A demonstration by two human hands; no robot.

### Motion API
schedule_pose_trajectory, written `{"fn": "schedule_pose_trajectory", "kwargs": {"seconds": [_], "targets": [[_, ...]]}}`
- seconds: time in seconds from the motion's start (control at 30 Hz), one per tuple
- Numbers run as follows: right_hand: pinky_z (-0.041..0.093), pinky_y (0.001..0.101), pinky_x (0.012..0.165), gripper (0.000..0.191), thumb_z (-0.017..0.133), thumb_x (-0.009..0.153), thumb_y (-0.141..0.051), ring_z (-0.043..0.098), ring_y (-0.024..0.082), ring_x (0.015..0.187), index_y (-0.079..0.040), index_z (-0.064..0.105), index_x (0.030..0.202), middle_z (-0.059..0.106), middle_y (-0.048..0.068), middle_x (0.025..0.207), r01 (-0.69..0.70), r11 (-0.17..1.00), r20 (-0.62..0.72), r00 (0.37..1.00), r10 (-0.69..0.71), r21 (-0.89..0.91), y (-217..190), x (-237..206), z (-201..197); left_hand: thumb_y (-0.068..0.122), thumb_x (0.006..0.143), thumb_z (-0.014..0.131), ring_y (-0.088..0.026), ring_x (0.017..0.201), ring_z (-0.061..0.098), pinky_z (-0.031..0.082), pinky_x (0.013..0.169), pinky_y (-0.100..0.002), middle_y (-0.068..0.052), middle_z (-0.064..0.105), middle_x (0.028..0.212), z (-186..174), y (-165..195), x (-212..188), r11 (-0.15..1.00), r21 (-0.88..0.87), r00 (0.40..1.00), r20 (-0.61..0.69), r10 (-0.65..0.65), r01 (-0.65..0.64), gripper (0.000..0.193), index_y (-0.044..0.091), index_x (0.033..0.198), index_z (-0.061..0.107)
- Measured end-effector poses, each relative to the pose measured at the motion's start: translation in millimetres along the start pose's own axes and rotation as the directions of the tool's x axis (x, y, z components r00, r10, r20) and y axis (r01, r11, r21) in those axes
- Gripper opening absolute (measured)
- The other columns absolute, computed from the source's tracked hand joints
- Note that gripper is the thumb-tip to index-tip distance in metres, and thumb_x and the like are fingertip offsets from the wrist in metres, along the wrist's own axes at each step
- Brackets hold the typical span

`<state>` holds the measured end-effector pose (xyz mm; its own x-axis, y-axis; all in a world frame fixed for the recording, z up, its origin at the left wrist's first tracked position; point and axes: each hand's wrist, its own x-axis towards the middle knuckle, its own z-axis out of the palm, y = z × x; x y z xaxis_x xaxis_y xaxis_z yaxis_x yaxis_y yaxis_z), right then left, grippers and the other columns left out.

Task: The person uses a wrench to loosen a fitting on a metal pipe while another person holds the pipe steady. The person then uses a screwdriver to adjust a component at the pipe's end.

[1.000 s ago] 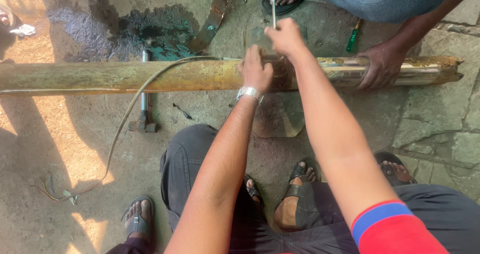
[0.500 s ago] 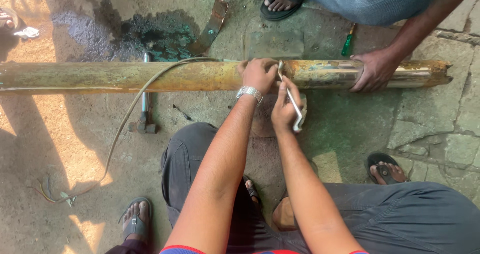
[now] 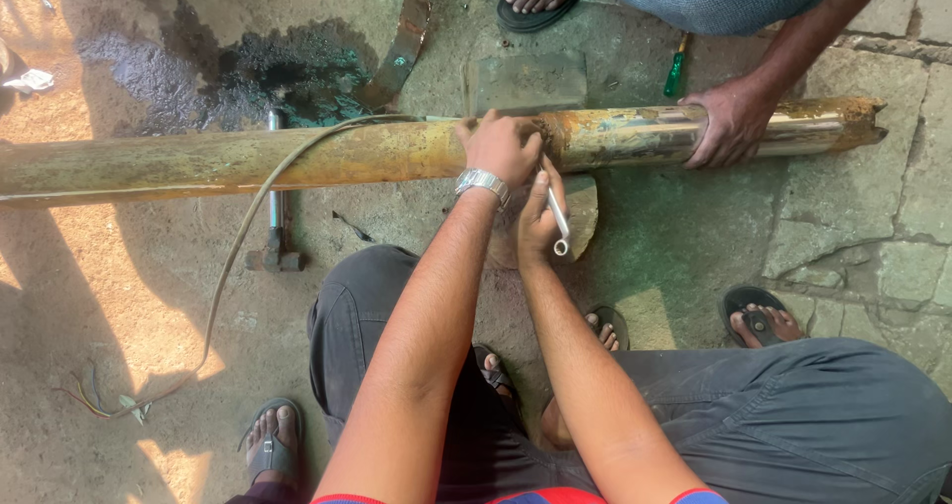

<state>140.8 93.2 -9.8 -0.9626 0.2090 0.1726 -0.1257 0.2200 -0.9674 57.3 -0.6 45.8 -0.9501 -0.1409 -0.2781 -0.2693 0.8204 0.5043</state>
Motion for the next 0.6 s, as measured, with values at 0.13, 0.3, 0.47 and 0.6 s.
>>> {"fn": "schedule_pose_trajectory", "kwargs": {"seconds": [0.13,0.3,0.47,0.6], "targets": [[0.06,0.0383,0.095,0.041,0.046,0.114,-0.027,0.073,0.03,0.115,0.003,0.06,0.138,0.073,0.02,0.127,0.117,0.993,0.018,0.993,-0.117,-0.004,4.3,2.6,0.1,0.026,0.093,0.053,-0.018,0.114,0.06,0.017,0.117,-0.052,0.002,0.077,0.104,2.0,-1.7,0.8,0.995,-0.093,0.998,-0.058,0.016,-0.021,0.03,0.025,0.107,0.08],[0.06,0.039,0.094,0.04,0.048,0.113,-0.027,0.074,0.03,0.115,0.003,0.063,0.135,0.073,0.021,0.126,0.16,0.982,0.022,0.987,-0.158,-0.1,4.8,4.7,-1.5,0.021,0.091,0.053,-0.019,0.117,0.06,0.017,0.117,-0.053,0.002,0.078,0.106,5.7,-7.2,0.5,0.986,-0.157,0.992,-0.12,0.039,-0.057,0.03,0.024,0.105,0.08],[0.06,0.0398,0.092,0.038,0.048,0.114,-0.024,0.074,0.031,0.113,0.003,0.064,0.135,0.074,0.021,0.121,0.213,0.959,0.053,0.977,-0.207,-0.188,-5.7,10.3,-5.4,0.02,0.09,0.055,-0.021,0.116,0.059,0.018,0.115,-0.052,0.0,0.077,0.106,4.5,-5.4,-1.8,0.992,-0.096,0.992,-0.107,0.071,-0.082,0.032,0.025,0.108,0.08],[0.062,0.0407,0.085,0.035,0.05,0.11,-0.024,0.076,0.03,0.103,0.004,0.065,0.127,0.075,0.019,0.113,0.145,0.986,0.023,0.989,-0.144,-0.082,-17.2,23.3,-8.1,0.019,0.091,0.052,-0.02,0.116,0.059,0.018,0.116,-0.051,0.002,0.079,0.104,8.4,-9.8,2.7,0.99,-0.126,0.996,-0.071,0.059,-0.067,0.032,0.024,0.104,0.081]]}}
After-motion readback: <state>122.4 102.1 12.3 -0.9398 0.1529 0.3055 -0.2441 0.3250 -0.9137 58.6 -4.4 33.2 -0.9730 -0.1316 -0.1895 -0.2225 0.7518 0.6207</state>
